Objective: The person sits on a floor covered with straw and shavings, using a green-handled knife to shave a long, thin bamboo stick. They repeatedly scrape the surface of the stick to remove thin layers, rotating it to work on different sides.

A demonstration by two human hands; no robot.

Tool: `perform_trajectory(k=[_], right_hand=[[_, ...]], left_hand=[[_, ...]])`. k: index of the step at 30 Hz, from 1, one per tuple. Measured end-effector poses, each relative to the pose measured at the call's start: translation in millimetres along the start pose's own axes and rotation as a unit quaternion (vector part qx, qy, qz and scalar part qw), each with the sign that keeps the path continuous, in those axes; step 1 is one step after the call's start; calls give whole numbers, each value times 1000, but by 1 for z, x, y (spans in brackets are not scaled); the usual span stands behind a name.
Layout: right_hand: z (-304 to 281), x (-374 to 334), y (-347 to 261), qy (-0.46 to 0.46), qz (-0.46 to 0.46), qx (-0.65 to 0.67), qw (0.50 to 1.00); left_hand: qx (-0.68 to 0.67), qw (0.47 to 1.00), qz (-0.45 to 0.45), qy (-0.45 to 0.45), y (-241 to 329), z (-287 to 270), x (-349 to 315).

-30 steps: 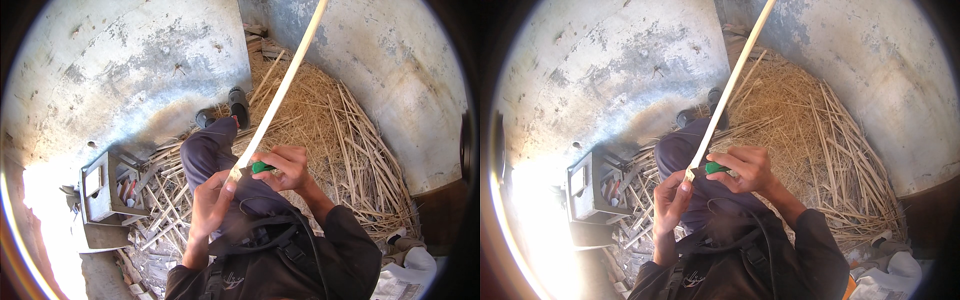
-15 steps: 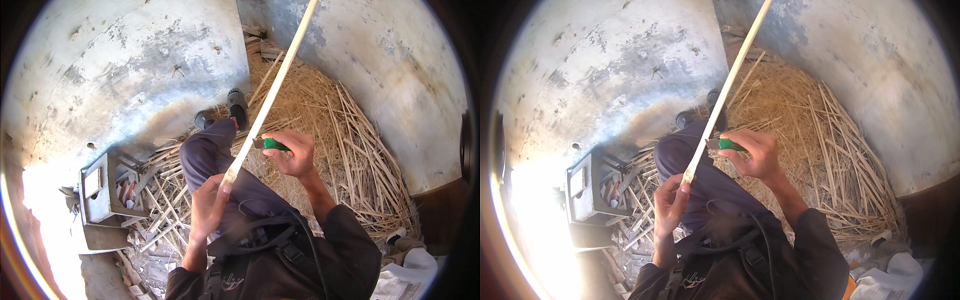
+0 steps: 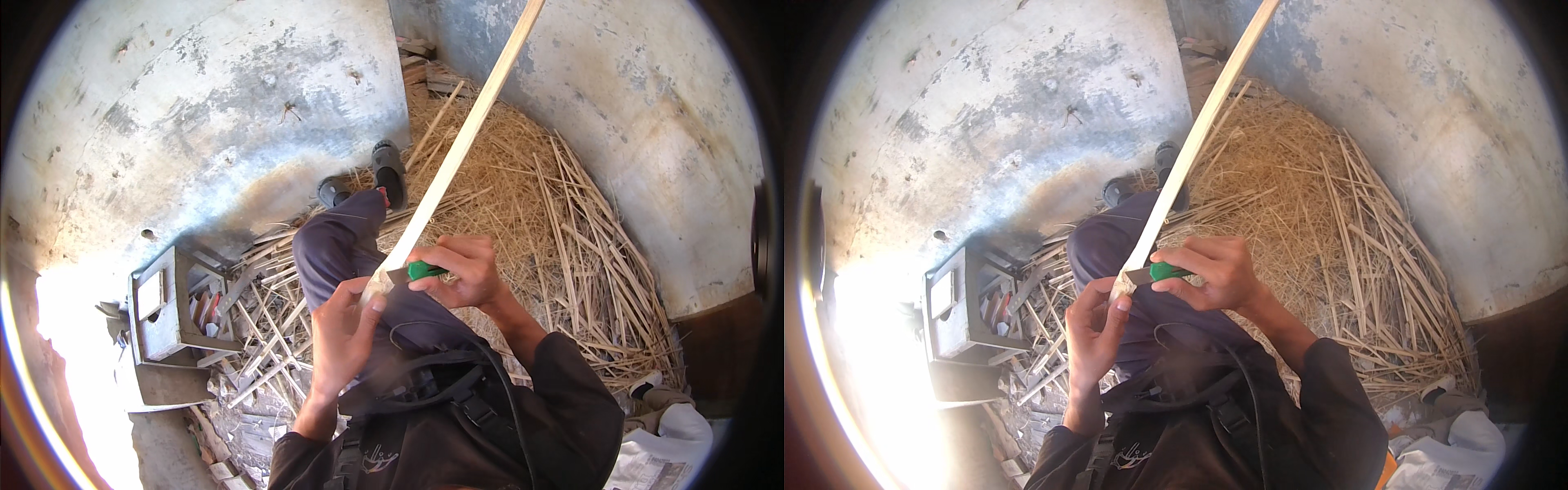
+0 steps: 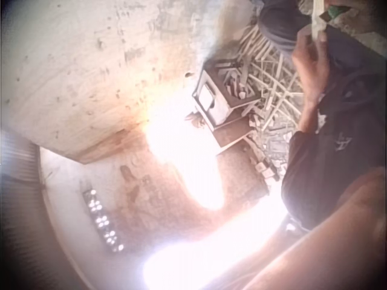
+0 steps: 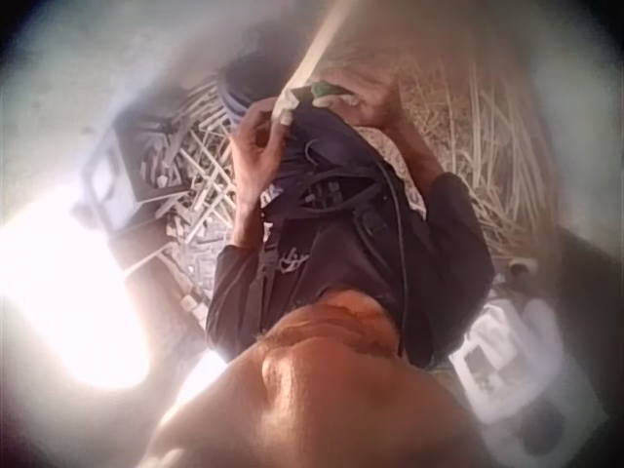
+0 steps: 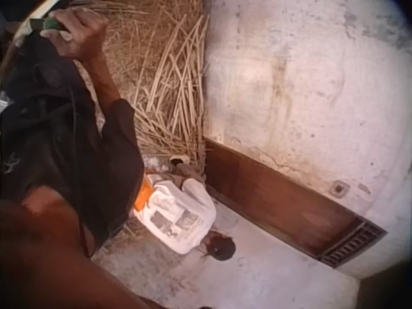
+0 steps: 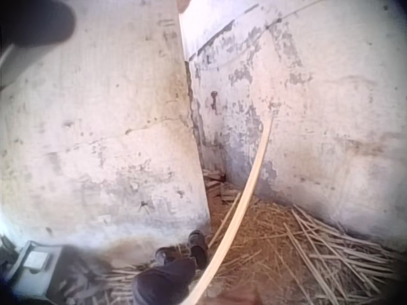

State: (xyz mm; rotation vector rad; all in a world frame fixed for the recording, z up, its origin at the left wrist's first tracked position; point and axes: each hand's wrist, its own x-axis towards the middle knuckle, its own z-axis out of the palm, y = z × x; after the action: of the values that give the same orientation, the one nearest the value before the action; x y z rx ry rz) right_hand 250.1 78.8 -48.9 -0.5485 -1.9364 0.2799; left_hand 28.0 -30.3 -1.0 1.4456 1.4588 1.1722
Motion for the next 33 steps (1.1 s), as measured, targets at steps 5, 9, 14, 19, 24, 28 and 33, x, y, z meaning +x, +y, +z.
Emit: perform_trajectory(k=[5, 9, 14, 19, 24, 28, 33], right_hand=[[6, 4, 0, 27, -11, -2, 1000], [4, 6, -2, 40, -12, -29, 999], [3, 5, 2, 50, -25, -53, 997], [0, 5, 4, 58, -32, -69, 995], [-4, 8, 1, 52, -32, -81, 995], [-2, 5, 4, 51, -37, -89, 994], [-4, 5, 5, 48, -37, -99, 993]], left_hand=[[-2, 1000, 23, 6, 5, 2, 0], [15, 1000, 14, 0, 5, 0, 1], [-10, 1000, 8, -10, 5, 0, 2], [-22, 999, -2, -25, 5, 0, 2], [-34, 999, 1, -24, -1, 1, 1], [-36, 999, 12, -28, -4, 1, 1], [-42, 999, 1, -30, -9, 1, -1]])
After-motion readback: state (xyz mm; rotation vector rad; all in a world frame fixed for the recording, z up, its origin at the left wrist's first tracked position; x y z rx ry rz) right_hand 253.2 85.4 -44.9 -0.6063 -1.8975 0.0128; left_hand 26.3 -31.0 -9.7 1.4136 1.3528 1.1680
